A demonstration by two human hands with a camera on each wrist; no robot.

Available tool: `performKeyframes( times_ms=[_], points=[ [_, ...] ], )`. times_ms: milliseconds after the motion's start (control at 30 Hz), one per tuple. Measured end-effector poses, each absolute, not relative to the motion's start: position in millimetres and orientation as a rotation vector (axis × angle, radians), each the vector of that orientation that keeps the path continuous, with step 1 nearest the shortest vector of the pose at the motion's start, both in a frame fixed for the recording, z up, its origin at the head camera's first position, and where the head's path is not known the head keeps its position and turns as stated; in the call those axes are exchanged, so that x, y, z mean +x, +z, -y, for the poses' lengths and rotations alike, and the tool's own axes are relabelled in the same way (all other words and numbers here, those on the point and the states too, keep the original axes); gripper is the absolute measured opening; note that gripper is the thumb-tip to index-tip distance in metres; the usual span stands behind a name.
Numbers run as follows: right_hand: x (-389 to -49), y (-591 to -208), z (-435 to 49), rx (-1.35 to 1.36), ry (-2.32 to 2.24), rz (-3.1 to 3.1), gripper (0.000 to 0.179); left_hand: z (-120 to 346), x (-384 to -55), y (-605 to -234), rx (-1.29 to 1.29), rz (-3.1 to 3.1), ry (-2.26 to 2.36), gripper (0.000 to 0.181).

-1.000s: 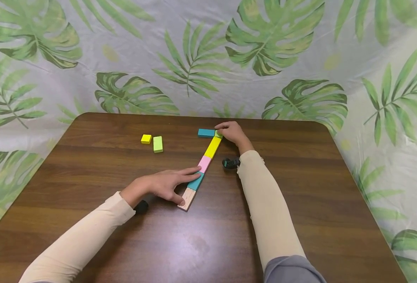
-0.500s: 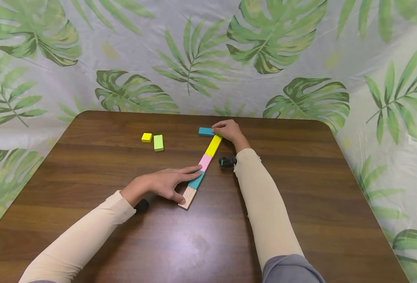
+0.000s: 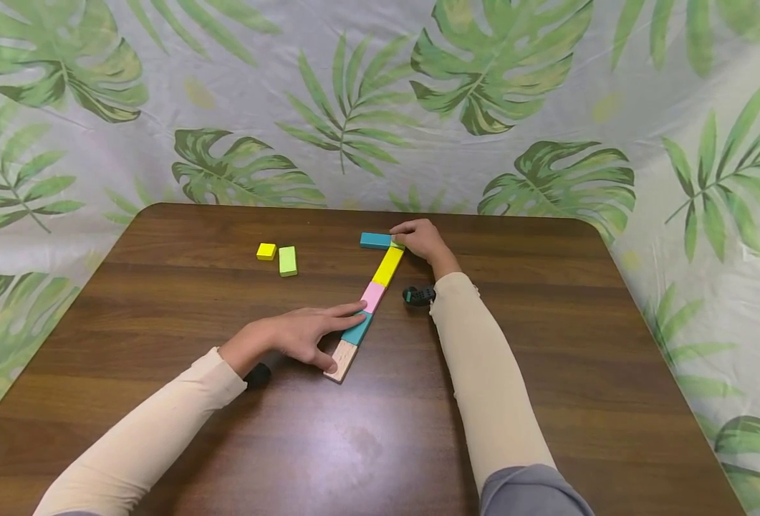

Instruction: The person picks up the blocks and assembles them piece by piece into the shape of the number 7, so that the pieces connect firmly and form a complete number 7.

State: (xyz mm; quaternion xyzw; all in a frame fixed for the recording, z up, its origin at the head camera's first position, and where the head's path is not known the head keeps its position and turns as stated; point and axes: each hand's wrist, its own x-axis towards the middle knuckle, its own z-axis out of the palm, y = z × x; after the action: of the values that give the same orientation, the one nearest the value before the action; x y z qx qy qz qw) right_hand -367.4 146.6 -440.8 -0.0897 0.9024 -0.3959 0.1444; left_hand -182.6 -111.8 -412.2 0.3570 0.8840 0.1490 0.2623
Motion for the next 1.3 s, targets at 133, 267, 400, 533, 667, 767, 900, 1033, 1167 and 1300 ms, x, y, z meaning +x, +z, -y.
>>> performKeyframes(
  times_ms=[133,267,400,533,667,767,900,1033,1167,1300],
  points=[
    [-366.5,-440.3,-145.8,-0.263,-1.142,-2.600,0.038,112.0,-182.5,-412.5,0.979,-2.396,0.407,0.089],
    [-365.4,-438.5,-143.5,-0.243,-1.135,-2.604,0.040,112.6,-182.5,-412.9,0.985,-2.397,0.409,0.090],
    [-365.1,-437.8,-141.2,-0.234,-1.106,-2.622,0.040,112.6,-181.8,-412.1,0.984,-2.394,0.417,0.090],
    [-364.8,-438.4,-140.3,-0.250,-1.088,-2.637,0.039,112.6,-181.7,-411.3,0.985,-2.393,0.423,0.090],
    [-364.2,-438.3,-140.0,-0.255,-1.079,-2.644,0.039,112.8,-182.4,-411.6,0.988,-2.391,0.427,0.090],
    [-363.8,-438.2,-139.6,-0.248,-1.076,-2.643,0.039,113.2,-183.2,-412.6,0.989,-2.386,0.426,0.090],
    [-363.7,-437.3,-139.6,-0.235,-1.074,-2.640,0.039,114.2,-184.3,-413.2,0.996,-2.382,0.425,0.090],
    [-363.7,-437.2,-140.5,-0.229,-1.074,-2.635,0.039,113.9,-184.2,-412.7,1.003,-2.382,0.430,0.090],
    [-364.0,-438.3,-140.8,-0.233,-1.066,-2.639,0.039,113.3,-184.2,-412.6,1.008,-2.376,0.433,0.091],
    [-365.0,-440.0,-139.9,-0.238,-1.057,-2.647,0.039,113.6,-184.3,-413.2,1.008,-2.365,0.438,0.093]
  ],
)
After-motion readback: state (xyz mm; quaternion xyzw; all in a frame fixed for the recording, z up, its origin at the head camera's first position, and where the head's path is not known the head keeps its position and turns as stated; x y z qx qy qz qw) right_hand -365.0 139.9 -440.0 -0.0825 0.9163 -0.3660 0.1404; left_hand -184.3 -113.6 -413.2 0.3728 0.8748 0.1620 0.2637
